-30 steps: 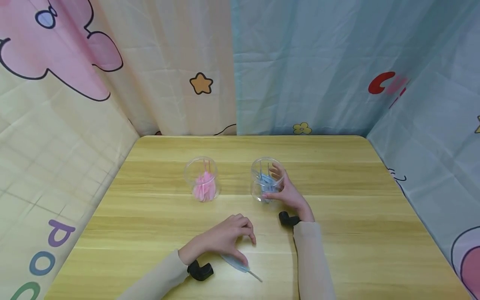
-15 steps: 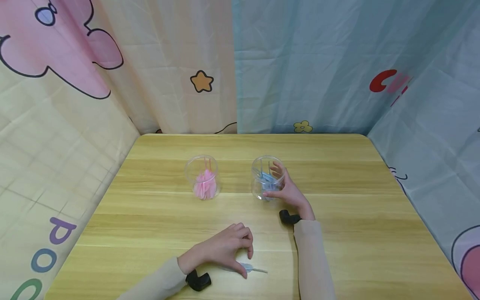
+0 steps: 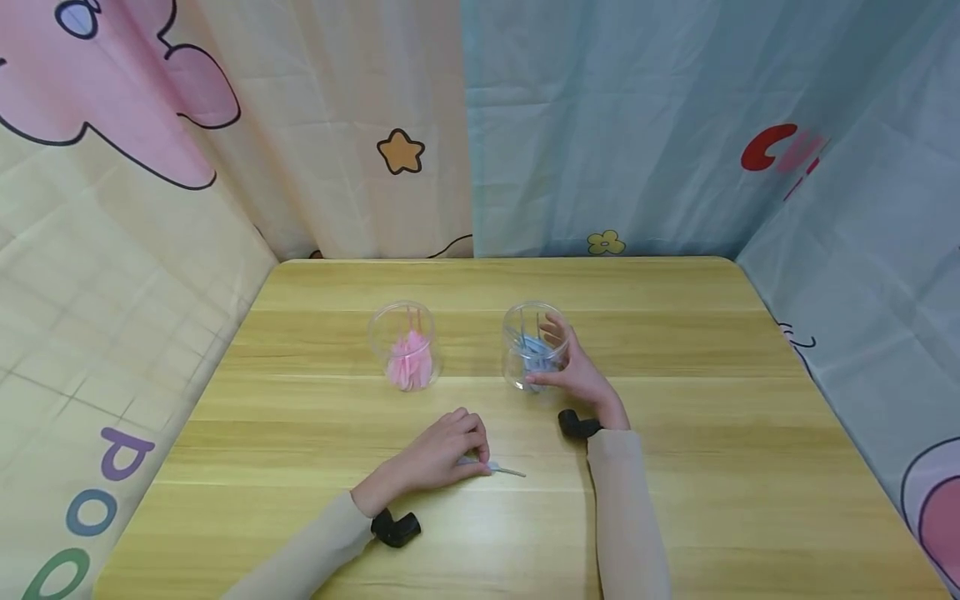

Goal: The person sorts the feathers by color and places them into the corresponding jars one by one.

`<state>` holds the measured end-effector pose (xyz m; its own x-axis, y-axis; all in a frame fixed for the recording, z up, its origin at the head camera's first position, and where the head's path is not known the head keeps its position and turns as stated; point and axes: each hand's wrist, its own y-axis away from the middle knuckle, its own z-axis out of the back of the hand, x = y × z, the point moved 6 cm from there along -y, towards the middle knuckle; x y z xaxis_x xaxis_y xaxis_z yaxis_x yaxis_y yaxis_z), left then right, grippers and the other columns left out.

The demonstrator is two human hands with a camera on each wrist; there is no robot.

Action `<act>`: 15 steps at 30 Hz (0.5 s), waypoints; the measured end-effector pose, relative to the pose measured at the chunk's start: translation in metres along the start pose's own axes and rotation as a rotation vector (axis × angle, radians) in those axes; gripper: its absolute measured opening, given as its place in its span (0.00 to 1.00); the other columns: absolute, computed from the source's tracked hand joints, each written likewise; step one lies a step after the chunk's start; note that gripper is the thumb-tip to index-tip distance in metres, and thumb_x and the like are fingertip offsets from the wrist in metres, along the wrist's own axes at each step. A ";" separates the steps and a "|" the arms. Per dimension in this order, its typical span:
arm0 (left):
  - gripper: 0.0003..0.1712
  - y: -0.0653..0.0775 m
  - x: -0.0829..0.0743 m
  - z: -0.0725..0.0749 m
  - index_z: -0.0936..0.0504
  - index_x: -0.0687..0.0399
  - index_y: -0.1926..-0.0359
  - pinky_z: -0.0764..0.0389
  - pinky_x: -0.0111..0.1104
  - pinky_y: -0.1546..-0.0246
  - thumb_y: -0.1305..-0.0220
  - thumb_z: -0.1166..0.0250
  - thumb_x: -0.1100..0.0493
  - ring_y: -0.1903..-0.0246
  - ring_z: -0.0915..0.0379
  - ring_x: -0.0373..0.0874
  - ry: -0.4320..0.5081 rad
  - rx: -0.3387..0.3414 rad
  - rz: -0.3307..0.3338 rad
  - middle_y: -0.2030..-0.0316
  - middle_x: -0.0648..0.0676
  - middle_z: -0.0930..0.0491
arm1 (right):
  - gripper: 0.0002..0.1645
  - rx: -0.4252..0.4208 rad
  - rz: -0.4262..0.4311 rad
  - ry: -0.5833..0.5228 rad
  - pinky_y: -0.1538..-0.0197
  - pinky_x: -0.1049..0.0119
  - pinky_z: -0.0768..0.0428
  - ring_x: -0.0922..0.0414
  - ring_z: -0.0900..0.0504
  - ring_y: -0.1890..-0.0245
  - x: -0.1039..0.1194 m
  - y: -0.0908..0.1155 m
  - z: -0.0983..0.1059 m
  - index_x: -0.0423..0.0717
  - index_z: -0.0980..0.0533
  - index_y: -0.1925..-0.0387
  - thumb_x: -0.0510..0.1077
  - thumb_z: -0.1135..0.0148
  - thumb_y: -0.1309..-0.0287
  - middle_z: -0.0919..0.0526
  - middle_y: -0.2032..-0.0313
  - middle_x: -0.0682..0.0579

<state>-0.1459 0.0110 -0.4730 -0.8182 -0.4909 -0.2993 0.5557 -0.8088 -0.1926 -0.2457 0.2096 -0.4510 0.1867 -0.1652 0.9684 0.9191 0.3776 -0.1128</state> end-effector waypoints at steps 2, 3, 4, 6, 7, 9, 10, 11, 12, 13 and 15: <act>0.11 -0.002 0.002 0.001 0.22 0.42 0.67 0.37 0.27 0.59 0.41 0.34 0.44 0.64 0.40 0.38 0.010 0.003 0.017 0.64 0.42 0.30 | 0.60 -0.001 -0.002 0.001 0.35 0.38 0.54 0.38 0.53 0.31 0.000 0.000 0.000 0.44 0.59 0.28 0.31 0.29 0.53 0.52 0.30 0.36; 0.11 -0.003 0.002 0.001 0.22 0.42 0.65 0.37 0.28 0.59 0.40 0.34 0.44 0.63 0.40 0.38 0.017 0.005 0.018 0.64 0.42 0.30 | 0.60 -0.001 -0.002 0.003 0.35 0.38 0.54 0.38 0.53 0.31 0.001 0.000 0.000 0.44 0.59 0.28 0.31 0.29 0.53 0.52 0.30 0.36; 0.11 -0.005 0.001 0.001 0.22 0.42 0.64 0.37 0.28 0.58 0.40 0.35 0.44 0.63 0.40 0.38 0.024 0.011 0.018 0.63 0.42 0.30 | 0.60 -0.001 0.001 0.002 0.35 0.38 0.54 0.38 0.53 0.31 0.001 0.000 0.000 0.44 0.58 0.28 0.31 0.30 0.53 0.52 0.31 0.36; 0.14 -0.009 -0.002 0.001 0.22 0.43 0.61 0.37 0.28 0.58 0.41 0.35 0.42 0.62 0.40 0.38 0.025 0.018 0.005 0.62 0.43 0.30 | 0.60 -0.002 0.007 0.002 0.35 0.38 0.54 0.38 0.53 0.31 0.001 -0.001 0.001 0.44 0.58 0.28 0.30 0.30 0.53 0.51 0.31 0.36; 0.15 -0.011 -0.004 0.000 0.22 0.43 0.61 0.37 0.28 0.58 0.42 0.35 0.40 0.62 0.40 0.39 0.021 0.020 -0.003 0.62 0.43 0.30 | 0.60 -0.002 0.009 0.003 0.35 0.38 0.54 0.38 0.53 0.31 0.000 -0.001 0.001 0.44 0.58 0.28 0.30 0.30 0.53 0.51 0.31 0.36; 0.17 -0.016 -0.008 -0.002 0.22 0.42 0.61 0.37 0.28 0.59 0.42 0.36 0.38 0.61 0.40 0.38 0.003 0.022 -0.017 0.62 0.43 0.31 | 0.60 -0.001 0.011 0.008 0.35 0.38 0.53 0.38 0.52 0.31 0.000 -0.001 0.001 0.43 0.59 0.28 0.31 0.29 0.53 0.51 0.31 0.36; 0.17 -0.018 -0.010 -0.004 0.22 0.41 0.62 0.37 0.28 0.59 0.42 0.36 0.37 0.61 0.40 0.38 -0.010 0.023 -0.019 0.62 0.42 0.31 | 0.60 -0.001 0.013 0.009 0.35 0.38 0.53 0.38 0.52 0.32 0.000 -0.001 0.001 0.43 0.59 0.28 0.31 0.29 0.53 0.51 0.31 0.36; 0.17 -0.020 -0.011 -0.005 0.22 0.41 0.64 0.38 0.27 0.59 0.43 0.37 0.36 0.61 0.40 0.38 -0.025 0.023 -0.020 0.62 0.42 0.31 | 0.60 0.000 0.013 0.009 0.35 0.38 0.53 0.38 0.52 0.32 0.000 -0.001 0.001 0.43 0.59 0.28 0.31 0.29 0.53 0.51 0.31 0.36; 0.16 -0.022 -0.012 -0.006 0.23 0.40 0.65 0.38 0.27 0.59 0.42 0.37 0.36 0.61 0.40 0.38 -0.040 0.023 -0.019 0.62 0.42 0.31 | 0.60 0.000 0.013 0.009 0.35 0.38 0.53 0.38 0.52 0.32 0.000 -0.001 0.001 0.43 0.59 0.28 0.31 0.29 0.53 0.51 0.31 0.36; 0.15 -0.023 -0.012 -0.007 0.23 0.40 0.67 0.38 0.27 0.59 0.42 0.37 0.37 0.61 0.39 0.37 -0.053 0.026 -0.014 0.63 0.41 0.32 | 0.61 0.001 0.014 0.006 0.35 0.38 0.53 0.38 0.52 0.32 0.000 -0.001 0.001 0.43 0.59 0.28 0.31 0.29 0.53 0.51 0.31 0.36; 0.14 -0.026 -0.013 -0.009 0.23 0.39 0.69 0.38 0.26 0.60 0.40 0.38 0.38 0.62 0.40 0.37 -0.074 0.037 -0.002 0.63 0.41 0.31 | 0.61 0.003 0.020 -0.002 0.36 0.38 0.53 0.37 0.52 0.32 -0.001 -0.001 0.000 0.42 0.59 0.28 0.31 0.29 0.53 0.51 0.31 0.35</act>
<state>-0.1478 0.0412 -0.4723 -0.8288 -0.5107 -0.2287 0.5493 -0.8205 -0.1581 -0.2466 0.2098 -0.4514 0.2040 -0.1556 0.9665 0.9141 0.3837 -0.1312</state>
